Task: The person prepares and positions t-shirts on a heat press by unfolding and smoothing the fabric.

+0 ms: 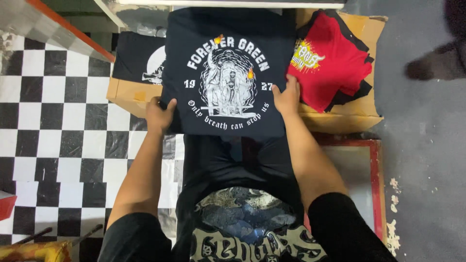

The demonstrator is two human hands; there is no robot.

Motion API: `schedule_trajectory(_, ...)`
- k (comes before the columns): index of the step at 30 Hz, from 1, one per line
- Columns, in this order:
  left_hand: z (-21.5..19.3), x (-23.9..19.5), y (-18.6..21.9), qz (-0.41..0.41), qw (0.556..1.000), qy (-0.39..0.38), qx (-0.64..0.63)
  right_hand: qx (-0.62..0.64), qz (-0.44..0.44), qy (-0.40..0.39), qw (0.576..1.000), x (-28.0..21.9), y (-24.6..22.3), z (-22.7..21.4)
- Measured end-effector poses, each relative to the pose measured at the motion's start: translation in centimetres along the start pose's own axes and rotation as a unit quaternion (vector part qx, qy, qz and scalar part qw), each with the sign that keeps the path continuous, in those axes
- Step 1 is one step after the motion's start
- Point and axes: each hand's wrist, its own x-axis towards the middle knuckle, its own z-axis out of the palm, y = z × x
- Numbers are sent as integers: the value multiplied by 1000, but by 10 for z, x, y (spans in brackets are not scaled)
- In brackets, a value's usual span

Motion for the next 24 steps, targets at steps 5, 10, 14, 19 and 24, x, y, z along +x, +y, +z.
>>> schedule_trajectory(5, -20, -31, -10, -35, 998, -45, -16, -77, 153, -130, 977, -16, 19, -9)
schedule_trajectory(10, -16, -33, -28, -66, 995, -76, -12, -79, 154, -143, 974, -24, 12, -20)
schedule_trajectory(14, -17, -38, -11, -60, 996, -61, -27, 32, 179, -122, 976, -25, -4, -31)
schedule_trajectory(19, -10, -20, -2, -56, 996, -39, -49, 38, 168, -112, 979, 6, 11, -15)
schedule_trajectory(24, -2, 16, 1, -34, 998, 5, -52, -7, 153, -68, 986, 41, 23, 7)
